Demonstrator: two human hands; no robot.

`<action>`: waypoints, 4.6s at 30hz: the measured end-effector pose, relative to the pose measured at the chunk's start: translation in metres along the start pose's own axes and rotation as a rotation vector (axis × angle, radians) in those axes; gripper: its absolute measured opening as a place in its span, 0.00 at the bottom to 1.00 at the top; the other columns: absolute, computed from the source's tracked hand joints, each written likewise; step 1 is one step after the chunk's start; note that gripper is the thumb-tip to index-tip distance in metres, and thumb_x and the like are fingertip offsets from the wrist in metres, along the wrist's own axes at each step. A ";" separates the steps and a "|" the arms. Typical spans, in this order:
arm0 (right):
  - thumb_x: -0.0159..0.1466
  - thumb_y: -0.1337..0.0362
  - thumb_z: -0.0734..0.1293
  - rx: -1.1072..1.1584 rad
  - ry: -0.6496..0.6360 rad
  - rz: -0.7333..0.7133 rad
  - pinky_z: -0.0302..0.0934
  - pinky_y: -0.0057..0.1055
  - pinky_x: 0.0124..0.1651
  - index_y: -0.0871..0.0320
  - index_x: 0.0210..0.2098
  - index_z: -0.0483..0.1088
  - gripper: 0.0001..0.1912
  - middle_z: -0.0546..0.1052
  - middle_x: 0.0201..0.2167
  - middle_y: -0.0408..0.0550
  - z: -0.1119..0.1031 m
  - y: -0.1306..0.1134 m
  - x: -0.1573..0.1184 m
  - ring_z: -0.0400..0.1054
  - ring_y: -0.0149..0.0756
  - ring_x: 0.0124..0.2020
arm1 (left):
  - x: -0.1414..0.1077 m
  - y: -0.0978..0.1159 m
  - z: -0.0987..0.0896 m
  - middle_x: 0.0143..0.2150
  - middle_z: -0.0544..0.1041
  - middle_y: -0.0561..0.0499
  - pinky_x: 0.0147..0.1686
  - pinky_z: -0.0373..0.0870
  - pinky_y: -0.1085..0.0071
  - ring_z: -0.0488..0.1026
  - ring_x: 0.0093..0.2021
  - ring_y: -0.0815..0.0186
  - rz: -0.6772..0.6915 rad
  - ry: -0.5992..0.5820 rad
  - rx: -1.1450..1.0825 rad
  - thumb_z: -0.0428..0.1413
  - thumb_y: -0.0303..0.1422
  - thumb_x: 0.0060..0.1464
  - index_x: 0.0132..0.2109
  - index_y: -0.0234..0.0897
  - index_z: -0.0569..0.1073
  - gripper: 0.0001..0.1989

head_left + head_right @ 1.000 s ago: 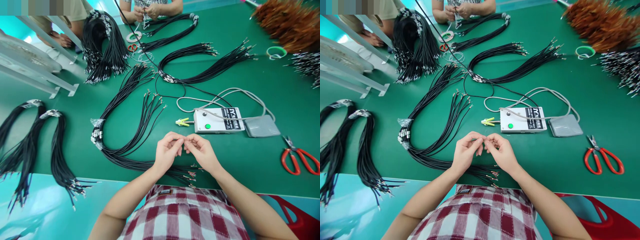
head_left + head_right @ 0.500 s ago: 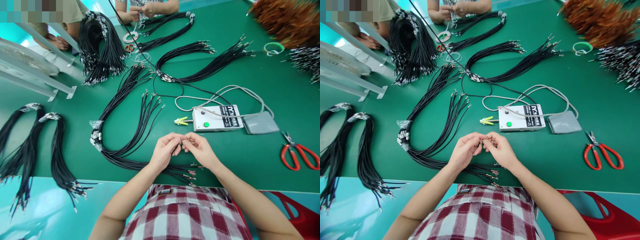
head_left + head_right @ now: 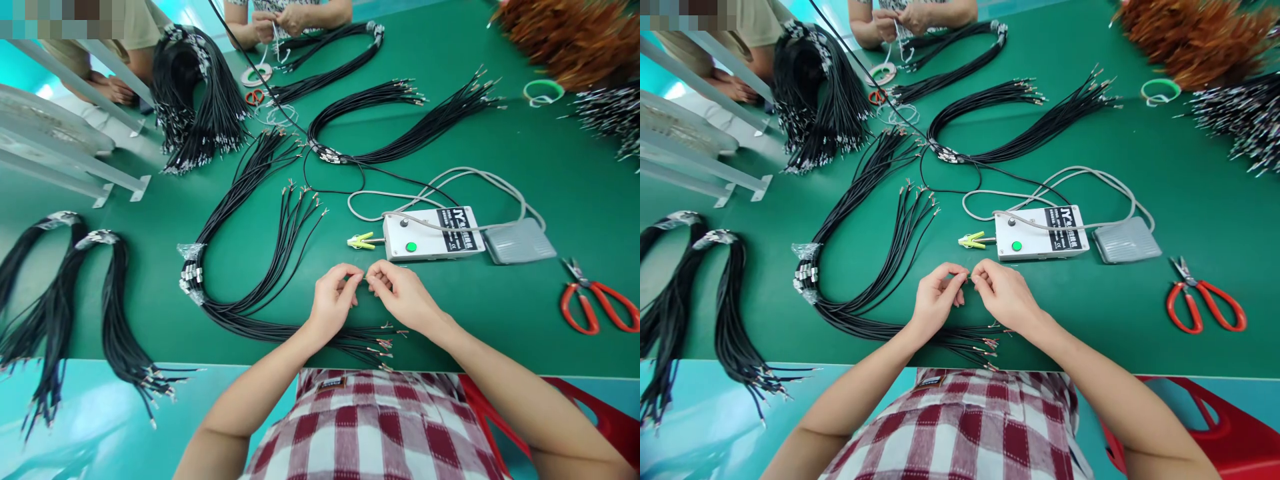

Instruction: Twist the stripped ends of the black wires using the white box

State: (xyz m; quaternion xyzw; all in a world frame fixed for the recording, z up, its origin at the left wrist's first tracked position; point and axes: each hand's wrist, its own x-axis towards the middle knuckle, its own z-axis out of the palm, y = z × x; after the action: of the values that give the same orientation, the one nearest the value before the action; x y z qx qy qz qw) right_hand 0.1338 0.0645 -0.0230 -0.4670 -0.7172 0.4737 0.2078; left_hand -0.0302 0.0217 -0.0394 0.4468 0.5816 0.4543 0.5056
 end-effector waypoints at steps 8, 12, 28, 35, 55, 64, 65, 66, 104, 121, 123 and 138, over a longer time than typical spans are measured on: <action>0.71 0.62 0.61 -0.284 0.232 -0.178 0.62 0.34 0.43 0.55 0.46 0.71 0.09 0.81 0.41 0.48 0.003 0.005 0.001 0.74 0.38 0.38 | 0.015 -0.002 -0.005 0.24 0.69 0.56 0.18 0.53 0.79 0.58 0.18 0.78 -0.092 0.008 -0.251 0.65 0.50 0.49 0.32 0.34 0.69 0.23; 0.71 0.58 0.64 -0.690 0.216 -0.389 0.56 0.37 0.44 0.60 0.47 0.73 0.12 0.81 0.44 0.52 0.004 -0.005 0.008 0.73 0.43 0.42 | 0.018 0.000 -0.011 0.25 0.68 0.57 0.18 0.53 0.79 0.58 0.18 0.79 -0.081 -0.007 -0.263 0.65 0.49 0.49 0.32 0.34 0.68 0.23; 0.65 0.65 0.71 -1.189 0.065 -0.406 0.49 0.41 0.47 0.63 0.42 0.75 0.08 0.79 0.45 0.57 -0.020 -0.017 0.070 0.65 0.50 0.49 | 0.061 0.002 -0.038 0.23 0.68 0.56 0.20 0.54 0.77 0.61 0.19 0.75 0.032 0.039 -0.055 0.61 0.36 0.53 0.30 0.36 0.67 0.11; 0.65 0.70 0.67 -1.204 -0.005 -0.329 0.47 0.42 0.42 0.62 0.37 0.76 0.05 0.80 0.36 0.55 -0.019 -0.023 0.079 0.67 0.48 0.42 | 0.079 -0.003 -0.036 0.21 0.68 0.56 0.19 0.53 0.78 0.61 0.18 0.76 0.010 0.032 -0.042 0.59 0.32 0.53 0.29 0.35 0.68 0.08; 0.65 0.69 0.67 -1.183 0.046 -0.371 0.48 0.42 0.45 0.60 0.36 0.75 0.04 0.80 0.38 0.56 -0.018 -0.017 0.079 0.67 0.50 0.43 | 0.091 -0.009 -0.029 0.21 0.69 0.56 0.24 0.58 0.76 0.63 0.21 0.72 0.026 0.022 0.181 0.57 0.30 0.53 0.29 0.37 0.68 0.06; 0.70 0.62 0.65 -0.832 0.464 -0.477 0.56 0.42 0.53 0.56 0.48 0.72 0.09 0.81 0.48 0.51 -0.050 0.011 0.016 0.71 0.46 0.52 | 0.091 -0.008 -0.031 0.22 0.69 0.56 0.25 0.59 0.75 0.63 0.21 0.72 0.014 0.000 0.207 0.54 0.31 0.55 0.30 0.37 0.68 0.06; 0.69 0.63 0.66 -0.778 0.530 -0.465 0.57 0.41 0.52 0.56 0.45 0.72 0.06 0.81 0.47 0.51 -0.053 0.019 0.007 0.72 0.46 0.51 | 0.091 -0.008 -0.031 0.22 0.69 0.56 0.25 0.59 0.75 0.63 0.21 0.72 0.012 -0.001 0.211 0.54 0.31 0.55 0.30 0.36 0.68 0.06; 0.68 0.64 0.67 -0.747 0.561 -0.449 0.59 0.41 0.53 0.55 0.43 0.72 0.04 0.81 0.48 0.50 -0.054 0.027 -0.002 0.72 0.46 0.52 | 0.091 -0.008 -0.031 0.23 0.69 0.56 0.25 0.59 0.75 0.63 0.21 0.72 0.011 0.000 0.216 0.54 0.31 0.55 0.30 0.36 0.68 0.06; 0.64 0.73 0.70 -0.579 0.457 -0.669 0.66 0.47 0.55 0.56 0.46 0.71 0.12 0.79 0.52 0.53 -0.014 0.073 -0.027 0.71 0.48 0.56 | 0.095 -0.021 -0.141 0.56 0.72 0.35 0.60 0.65 0.53 0.68 0.59 0.51 0.676 0.448 1.115 0.50 0.32 0.64 0.59 0.32 0.68 0.19; 0.65 0.71 0.68 -0.533 0.438 -0.654 0.67 0.47 0.55 0.55 0.47 0.71 0.11 0.79 0.52 0.53 -0.014 0.073 -0.025 0.72 0.48 0.55 | 0.023 -0.017 -0.090 0.54 0.72 0.37 0.56 0.68 0.52 0.69 0.56 0.51 0.446 0.009 1.233 0.47 0.29 0.65 0.52 0.35 0.71 0.13; 0.65 0.71 0.68 -0.531 0.436 -0.654 0.67 0.47 0.55 0.55 0.47 0.71 0.11 0.79 0.52 0.53 -0.014 0.073 -0.025 0.72 0.47 0.55 | -0.001 -0.006 -0.076 0.50 0.74 0.41 0.50 0.69 0.57 0.71 0.50 0.55 0.454 -0.306 1.172 0.49 0.34 0.66 0.50 0.37 0.71 0.11; 0.67 0.70 0.67 -0.503 0.411 -0.618 0.70 0.46 0.54 0.54 0.48 0.72 0.11 0.79 0.51 0.52 -0.013 0.076 -0.025 0.74 0.45 0.52 | -0.028 0.015 -0.069 0.39 0.73 0.49 0.39 0.65 0.71 0.69 0.37 0.66 0.166 -0.677 0.730 0.47 0.30 0.66 0.41 0.38 0.70 0.08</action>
State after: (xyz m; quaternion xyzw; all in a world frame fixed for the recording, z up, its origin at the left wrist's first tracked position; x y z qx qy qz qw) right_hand 0.1915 0.0577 -0.0792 -0.3512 -0.8596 0.0976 0.3579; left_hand -0.0956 -0.0087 -0.0144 0.7617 0.4682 0.0896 0.4389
